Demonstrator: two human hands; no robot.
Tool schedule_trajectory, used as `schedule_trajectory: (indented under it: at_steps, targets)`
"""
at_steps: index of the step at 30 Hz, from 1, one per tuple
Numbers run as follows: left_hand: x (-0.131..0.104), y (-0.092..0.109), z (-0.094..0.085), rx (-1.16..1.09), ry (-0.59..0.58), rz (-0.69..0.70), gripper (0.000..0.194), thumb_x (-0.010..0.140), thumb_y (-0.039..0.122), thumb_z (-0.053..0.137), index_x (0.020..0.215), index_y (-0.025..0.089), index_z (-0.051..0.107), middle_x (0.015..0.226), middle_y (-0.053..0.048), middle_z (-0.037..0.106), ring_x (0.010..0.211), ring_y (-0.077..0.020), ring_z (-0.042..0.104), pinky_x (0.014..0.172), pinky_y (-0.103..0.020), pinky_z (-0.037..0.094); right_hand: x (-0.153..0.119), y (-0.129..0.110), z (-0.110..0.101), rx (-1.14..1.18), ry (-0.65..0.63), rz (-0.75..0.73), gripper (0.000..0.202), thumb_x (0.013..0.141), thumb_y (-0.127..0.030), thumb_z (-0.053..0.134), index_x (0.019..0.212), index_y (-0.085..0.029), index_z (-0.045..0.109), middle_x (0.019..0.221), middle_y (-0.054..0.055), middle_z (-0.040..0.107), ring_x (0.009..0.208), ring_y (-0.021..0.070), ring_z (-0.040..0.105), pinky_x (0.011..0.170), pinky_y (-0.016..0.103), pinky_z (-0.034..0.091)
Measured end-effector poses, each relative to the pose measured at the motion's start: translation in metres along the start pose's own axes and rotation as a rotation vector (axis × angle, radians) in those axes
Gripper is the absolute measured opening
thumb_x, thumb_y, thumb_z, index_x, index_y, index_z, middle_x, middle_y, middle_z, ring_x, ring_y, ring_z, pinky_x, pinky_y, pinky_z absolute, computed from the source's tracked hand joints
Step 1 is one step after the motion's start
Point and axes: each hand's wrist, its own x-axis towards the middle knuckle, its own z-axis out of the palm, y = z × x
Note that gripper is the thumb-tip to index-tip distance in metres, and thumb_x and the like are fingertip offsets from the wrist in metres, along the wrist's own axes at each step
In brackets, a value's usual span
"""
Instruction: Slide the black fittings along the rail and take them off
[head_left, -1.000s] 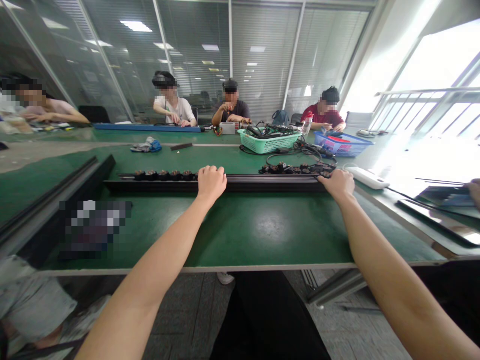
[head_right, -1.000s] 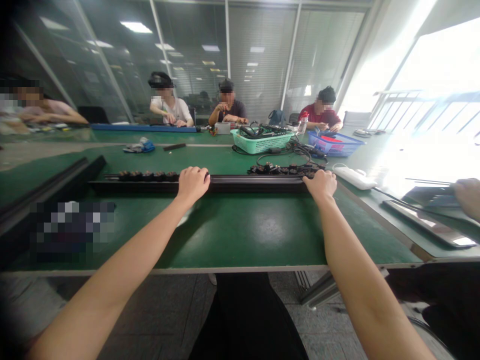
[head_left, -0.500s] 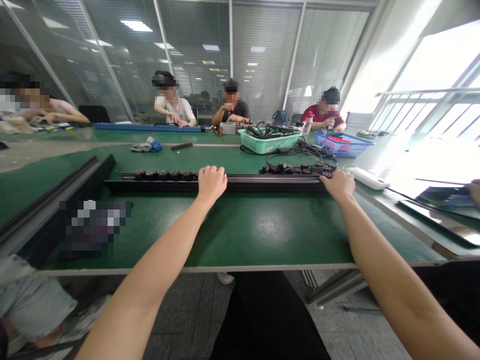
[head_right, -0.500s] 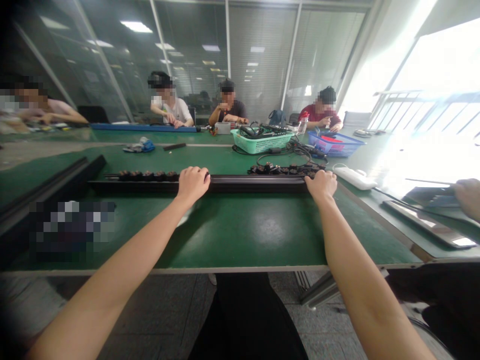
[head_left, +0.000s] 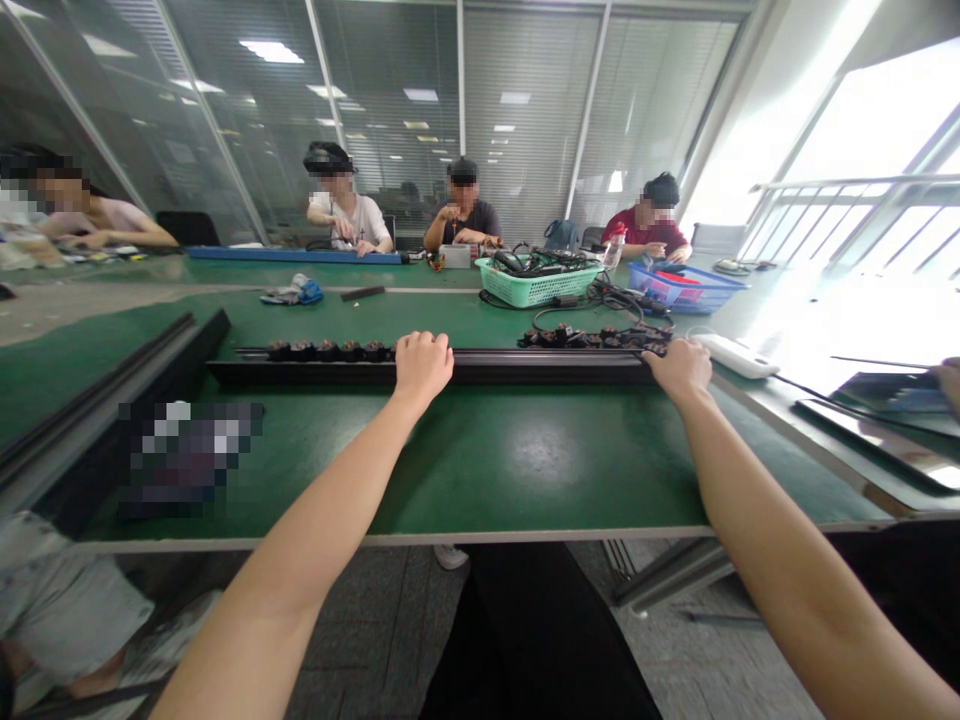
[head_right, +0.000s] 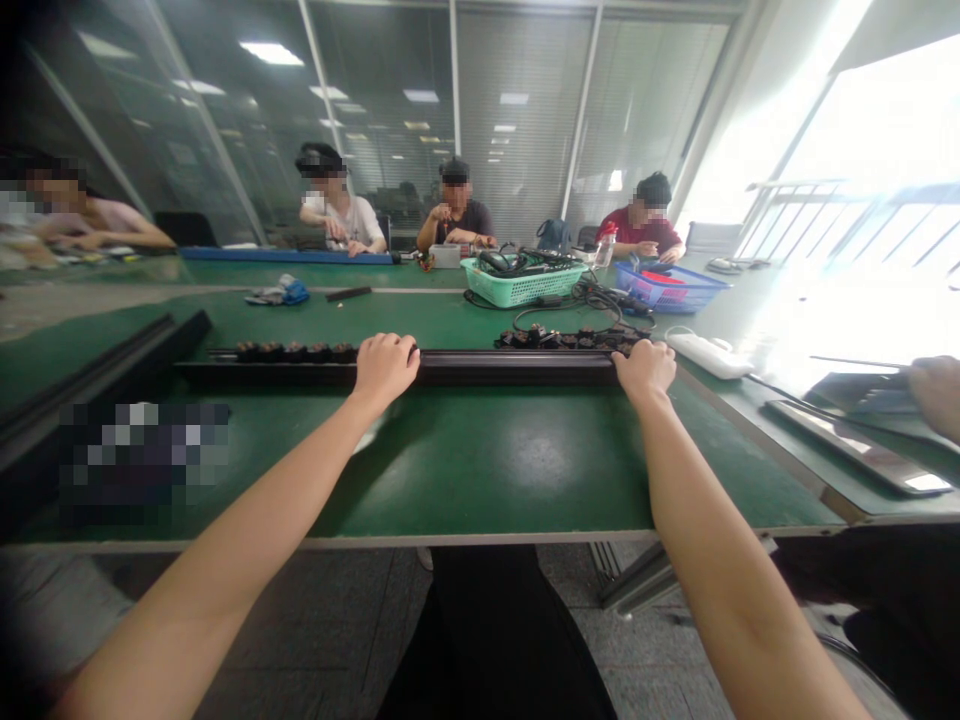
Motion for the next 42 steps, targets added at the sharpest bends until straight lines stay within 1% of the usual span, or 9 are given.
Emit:
schedule_trajectory:
  at_steps: [5, 10, 14, 17, 28, 37, 42]
  targets:
    - [0.0004, -0.0002, 0.0007, -0.01, -0.002, 0.001, 0.035, 0.104, 0.028, 0.041, 0.115, 0.017, 0.073, 0.112, -0.019, 0.072, 0.114, -0.0347, 0.061, 0.099, -0.047, 0.041, 0.0013, 0.0021, 0.0017, -0.023, -0.009, 0.006, 0.059, 0.097, -0.054, 0.061, 0.12, -0.001, 0.072, 0.124, 0.03, 0.062, 0.12, 0.0404, 0.058, 0.1, 0.05, 0.048]
    - [0.0009, -0.0008, 0.0022, -0.021, -0.004, -0.002, 0.037, 0.104, 0.029, 0.04, 0.116, 0.018, 0.073, 0.113, -0.018, 0.072, 0.114, -0.0349, 0.06, 0.099, -0.048, 0.041, 0.0033, 0.0039, 0.0037, -0.018, 0.006, 0.004, 0.061, 0.097, -0.056, 0.06, 0.119, 0.0, 0.072, 0.121, 0.031, 0.063, 0.117, 0.0414, 0.058, 0.098, 0.051, 0.047]
    - [0.0007, -0.0007, 0.0022, -0.014, 0.0, 0.0, 0.036, 0.104, 0.029, 0.04, 0.115, 0.018, 0.073, 0.112, -0.018, 0.072, 0.114, -0.0345, 0.06, 0.098, -0.047, 0.041, 0.0047, 0.0051, 0.005, -0.044, 0.001, 0.009, 0.057, 0.097, -0.051, 0.061, 0.12, 0.0, 0.072, 0.121, 0.03, 0.063, 0.118, 0.0412, 0.058, 0.098, 0.05, 0.048]
    - [0.0004, -0.0005, 0.0014, -0.004, 0.001, 0.002, 0.036, 0.103, 0.028, 0.041, 0.114, 0.017, 0.073, 0.112, -0.018, 0.072, 0.112, -0.0345, 0.061, 0.098, -0.047, 0.042, 0.0043, 0.0051, 0.0042, -0.059, -0.008, 0.017, 0.054, 0.097, -0.047, 0.062, 0.12, 0.001, 0.072, 0.122, 0.03, 0.064, 0.119, 0.041, 0.058, 0.098, 0.049, 0.048]
    - [0.0006, -0.0003, 0.0007, -0.023, -0.003, -0.004, 0.036, 0.104, 0.028, 0.041, 0.115, 0.018, 0.073, 0.112, -0.018, 0.072, 0.114, -0.0348, 0.06, 0.098, -0.048, 0.041, 0.0023, 0.0047, -0.0019, -0.047, -0.011, 0.024, 0.051, 0.097, -0.042, 0.065, 0.123, 0.001, 0.07, 0.125, 0.031, 0.063, 0.123, 0.0424, 0.059, 0.102, 0.05, 0.047]
    - [0.0004, -0.0007, 0.0012, -0.01, 0.002, 0.003, 0.035, 0.104, 0.027, 0.042, 0.114, 0.017, 0.073, 0.111, -0.018, 0.072, 0.113, -0.0344, 0.061, 0.098, -0.047, 0.041, 0.0037, 0.007, -0.0039, -0.042, -0.039, 0.044, 0.05, 0.098, -0.043, 0.064, 0.124, 0.0, 0.07, 0.129, 0.031, 0.062, 0.125, 0.0405, 0.057, 0.103, 0.048, 0.046]
    - [-0.0002, -0.0001, -0.0001, -0.006, -0.005, 0.001, 0.035, 0.104, 0.028, 0.041, 0.115, 0.018, 0.073, 0.113, -0.018, 0.072, 0.113, -0.0342, 0.061, 0.098, -0.047, 0.041, 0.0046, 0.0084, -0.0022, -0.02, -0.018, 0.051, 0.047, 0.096, -0.042, 0.066, 0.12, -0.002, 0.071, 0.126, 0.029, 0.063, 0.122, 0.0392, 0.056, 0.101, 0.047, 0.046]
